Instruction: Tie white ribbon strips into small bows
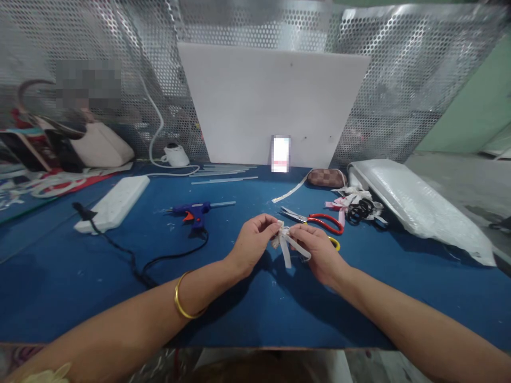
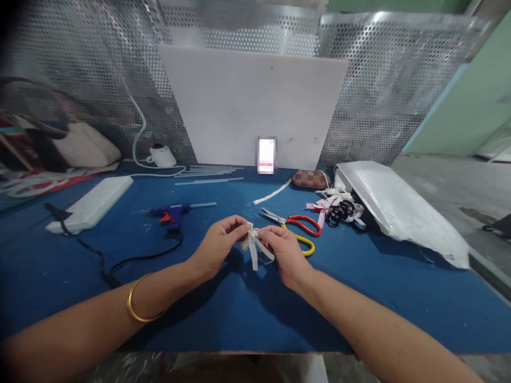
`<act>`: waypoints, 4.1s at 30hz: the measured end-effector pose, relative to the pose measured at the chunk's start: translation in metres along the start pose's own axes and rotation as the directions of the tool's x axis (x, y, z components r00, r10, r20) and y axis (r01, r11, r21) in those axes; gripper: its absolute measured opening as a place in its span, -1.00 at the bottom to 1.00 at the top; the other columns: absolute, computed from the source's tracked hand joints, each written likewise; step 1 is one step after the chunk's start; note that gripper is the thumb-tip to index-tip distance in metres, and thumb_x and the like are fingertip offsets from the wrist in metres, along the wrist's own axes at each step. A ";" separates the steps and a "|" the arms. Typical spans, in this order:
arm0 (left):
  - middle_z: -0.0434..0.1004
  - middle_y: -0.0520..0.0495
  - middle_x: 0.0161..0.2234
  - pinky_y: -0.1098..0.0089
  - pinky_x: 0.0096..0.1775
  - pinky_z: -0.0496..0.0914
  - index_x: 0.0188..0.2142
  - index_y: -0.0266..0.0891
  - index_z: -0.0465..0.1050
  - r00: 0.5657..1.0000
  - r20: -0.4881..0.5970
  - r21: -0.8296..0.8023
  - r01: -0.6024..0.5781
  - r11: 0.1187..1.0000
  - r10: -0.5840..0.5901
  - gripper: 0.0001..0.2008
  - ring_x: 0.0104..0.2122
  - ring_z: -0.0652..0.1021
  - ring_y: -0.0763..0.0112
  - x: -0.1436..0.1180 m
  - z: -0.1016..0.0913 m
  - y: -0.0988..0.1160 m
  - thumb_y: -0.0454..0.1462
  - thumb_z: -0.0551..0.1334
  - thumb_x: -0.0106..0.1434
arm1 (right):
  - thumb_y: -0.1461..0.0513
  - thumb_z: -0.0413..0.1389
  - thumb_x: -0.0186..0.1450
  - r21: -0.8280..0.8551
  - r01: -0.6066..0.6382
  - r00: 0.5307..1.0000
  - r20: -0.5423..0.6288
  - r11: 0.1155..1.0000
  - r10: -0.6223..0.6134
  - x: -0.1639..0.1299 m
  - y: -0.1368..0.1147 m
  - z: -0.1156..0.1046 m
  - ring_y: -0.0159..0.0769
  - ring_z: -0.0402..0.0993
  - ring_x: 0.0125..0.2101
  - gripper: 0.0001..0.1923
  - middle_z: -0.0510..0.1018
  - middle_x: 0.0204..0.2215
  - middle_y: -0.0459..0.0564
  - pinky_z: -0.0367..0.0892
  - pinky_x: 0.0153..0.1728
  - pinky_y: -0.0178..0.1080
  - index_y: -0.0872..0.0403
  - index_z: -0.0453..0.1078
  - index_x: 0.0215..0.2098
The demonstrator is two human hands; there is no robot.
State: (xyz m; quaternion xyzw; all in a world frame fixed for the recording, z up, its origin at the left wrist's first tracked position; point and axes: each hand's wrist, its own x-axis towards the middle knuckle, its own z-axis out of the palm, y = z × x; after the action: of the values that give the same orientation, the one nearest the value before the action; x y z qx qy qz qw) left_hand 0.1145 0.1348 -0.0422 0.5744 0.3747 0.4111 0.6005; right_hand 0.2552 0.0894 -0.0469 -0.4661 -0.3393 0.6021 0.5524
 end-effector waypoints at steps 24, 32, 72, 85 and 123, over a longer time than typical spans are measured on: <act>0.46 -0.01 -0.53 0.44 -0.38 0.30 -0.49 -0.29 0.45 0.983 0.158 0.091 0.075 0.993 -0.089 -0.81 -0.50 0.40 0.48 -0.003 -0.004 0.008 -0.18 0.29 0.04 | 0.06 0.19 0.09 -0.306 0.184 0.983 0.037 0.934 -0.181 0.002 -0.006 -0.008 -0.49 0.09 -0.66 -0.70 0.34 -0.67 -0.16 -0.03 -0.63 -0.36 0.11 0.33 -0.57; 0.45 0.01 -0.57 0.45 -0.39 0.29 -0.53 -0.29 0.46 0.985 0.169 0.152 0.008 0.988 -0.034 -0.86 -0.52 0.42 0.48 -0.004 -0.006 0.013 -0.24 0.31 -0.01 | 0.08 0.24 0.03 -0.263 0.145 0.988 0.093 0.954 -0.125 -0.001 -0.008 -0.005 -0.48 0.11 -0.65 -0.74 0.32 -0.68 -0.18 0.00 -0.61 -0.36 0.10 0.36 -0.55; 0.49 0.01 -0.51 0.48 -0.38 0.30 -0.47 -0.30 0.47 0.995 0.025 -0.016 0.092 0.996 -0.092 -0.83 -0.50 0.42 0.52 -0.002 -0.007 0.014 -0.23 0.34 -0.01 | 0.19 0.16 0.14 -0.297 0.310 0.951 0.085 0.903 -0.298 0.004 -0.011 -0.012 -0.37 0.35 -0.45 -0.88 0.48 -0.48 -0.09 0.25 -0.38 -0.29 0.07 0.43 -0.37; 0.46 0.03 -0.59 0.47 -0.41 0.28 -0.55 -0.30 0.47 0.996 0.060 0.170 0.057 0.984 -0.068 -0.84 -0.53 0.41 0.50 -0.006 -0.002 0.013 -0.24 0.35 -0.07 | 0.21 0.15 0.16 -0.596 0.537 0.831 0.251 0.597 -0.496 0.002 -0.012 -0.010 -0.35 0.34 -0.44 -0.90 0.45 -0.51 -0.10 0.24 -0.36 -0.26 0.07 0.39 -0.49; 0.45 0.02 -0.61 0.41 -0.34 0.30 -0.57 -0.30 0.45 0.992 0.065 0.073 0.103 0.992 -0.108 -0.88 -0.55 0.41 0.48 -0.008 -0.002 0.014 -0.27 0.30 -0.01 | 0.13 0.16 0.14 -0.519 0.350 0.935 0.237 0.779 -0.262 0.002 -0.020 -0.013 -0.44 0.19 -0.57 -0.82 0.36 -0.59 -0.15 0.10 -0.54 -0.33 0.09 0.38 -0.44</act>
State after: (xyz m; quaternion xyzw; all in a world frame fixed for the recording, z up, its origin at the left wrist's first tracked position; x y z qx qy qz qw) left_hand 0.1093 0.1283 -0.0288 0.5882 0.3980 0.3454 0.6134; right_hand 0.2740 0.0936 -0.0332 -0.4970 -0.6112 0.4134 0.4567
